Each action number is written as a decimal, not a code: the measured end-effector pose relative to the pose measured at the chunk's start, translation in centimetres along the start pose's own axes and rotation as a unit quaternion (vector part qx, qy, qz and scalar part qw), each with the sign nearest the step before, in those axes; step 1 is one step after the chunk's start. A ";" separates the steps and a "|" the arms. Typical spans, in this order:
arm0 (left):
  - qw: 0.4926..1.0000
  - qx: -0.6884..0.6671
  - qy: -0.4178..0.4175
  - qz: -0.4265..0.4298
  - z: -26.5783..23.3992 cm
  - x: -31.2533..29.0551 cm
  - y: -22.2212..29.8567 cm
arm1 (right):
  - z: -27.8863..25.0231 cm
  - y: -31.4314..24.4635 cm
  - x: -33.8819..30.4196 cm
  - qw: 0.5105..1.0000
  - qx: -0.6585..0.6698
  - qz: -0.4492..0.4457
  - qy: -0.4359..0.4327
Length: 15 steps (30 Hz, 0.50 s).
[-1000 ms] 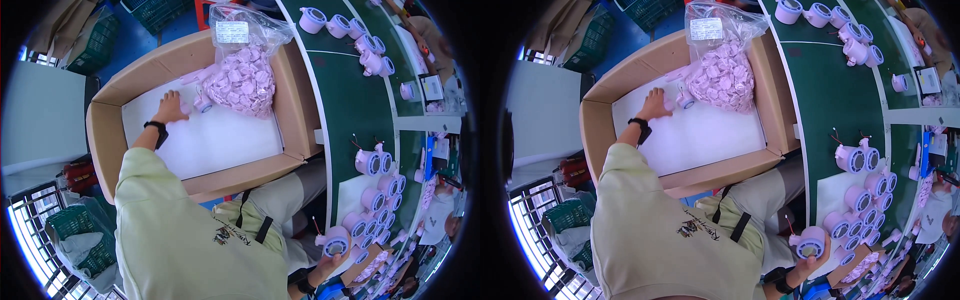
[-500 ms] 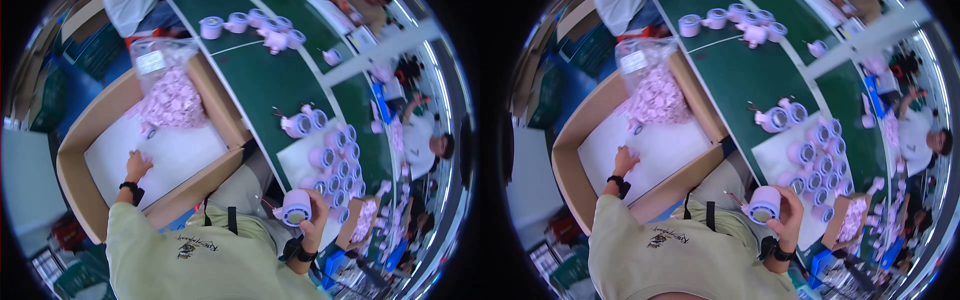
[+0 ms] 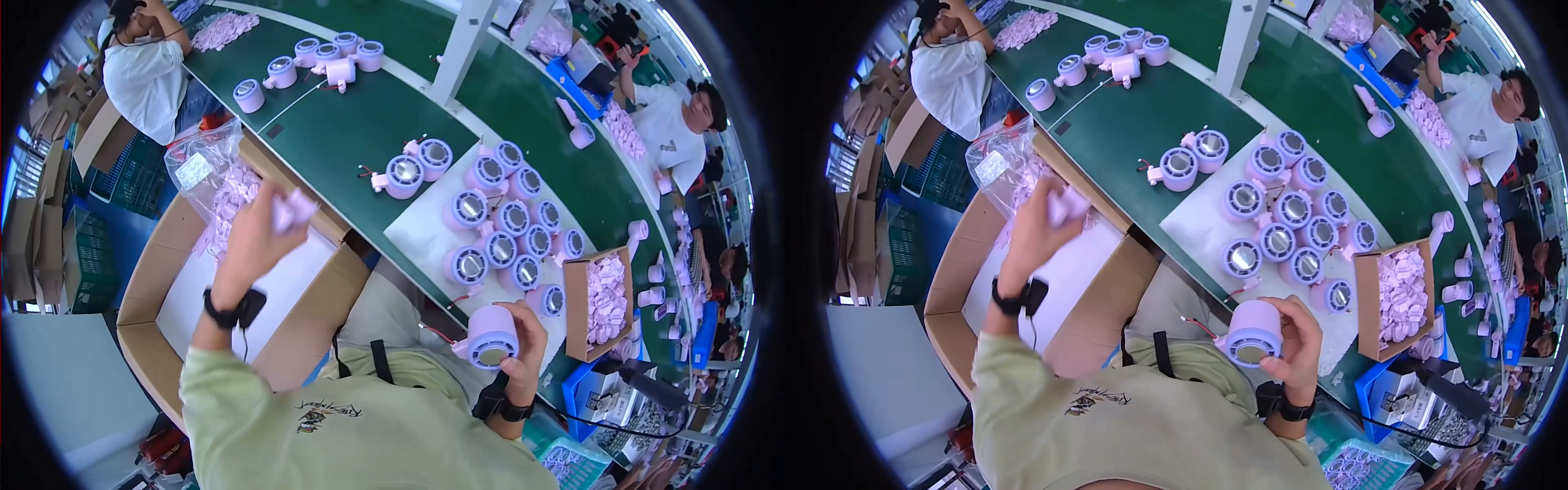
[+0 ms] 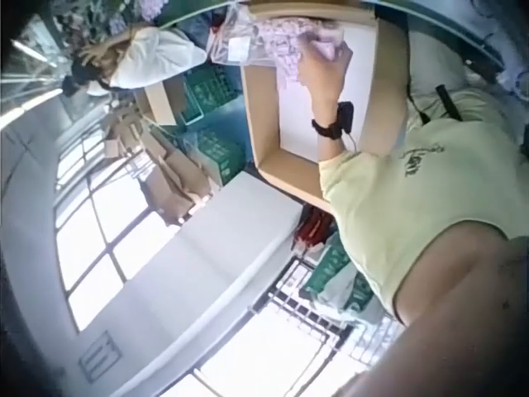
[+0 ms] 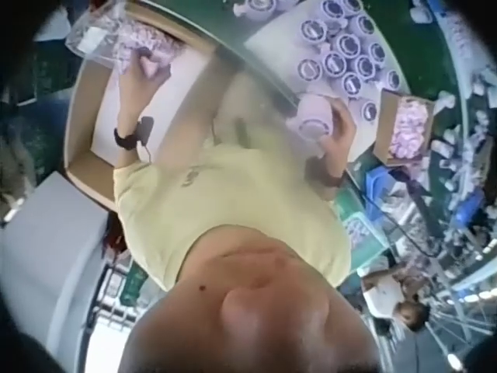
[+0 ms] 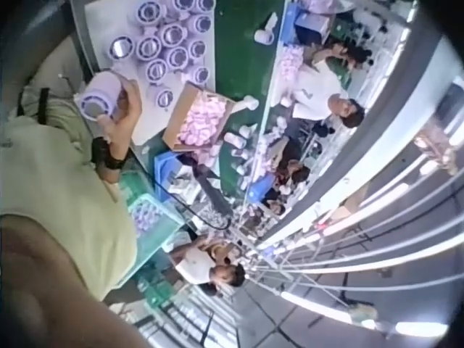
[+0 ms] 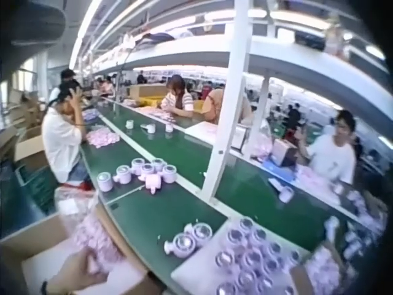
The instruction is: Assemble and package small portable fans at a factory production line.
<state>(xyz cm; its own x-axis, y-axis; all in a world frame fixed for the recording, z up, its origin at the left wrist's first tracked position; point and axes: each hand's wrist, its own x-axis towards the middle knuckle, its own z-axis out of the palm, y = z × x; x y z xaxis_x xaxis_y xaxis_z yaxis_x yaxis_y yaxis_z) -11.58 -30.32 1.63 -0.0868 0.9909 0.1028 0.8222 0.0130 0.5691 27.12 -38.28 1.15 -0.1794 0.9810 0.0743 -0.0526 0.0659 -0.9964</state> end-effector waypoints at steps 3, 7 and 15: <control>0.995 -0.054 0.046 0.068 1.9 6.2 2.3 | -1.3 -0.6 -0.5 1.000 -0.005 -0.020 0.008; 0.996 -0.020 0.024 0.081 4.6 11.1 3.4 | -2.5 -0.9 -2.4 0.999 0.003 -0.039 0.038; 0.869 -0.466 0.137 0.101 6.5 2.3 11.6 | -4.8 2.6 -5.1 0.980 0.046 -0.017 0.194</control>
<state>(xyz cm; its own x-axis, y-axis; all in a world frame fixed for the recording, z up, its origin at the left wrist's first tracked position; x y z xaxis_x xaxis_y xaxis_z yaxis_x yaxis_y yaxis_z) 1.47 -27.01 3.17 -0.2286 0.8901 0.3943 0.0359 -0.3971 0.9171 32.60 -42.19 -1.99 0.2094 0.9754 0.0683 -0.1437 0.0997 -0.9846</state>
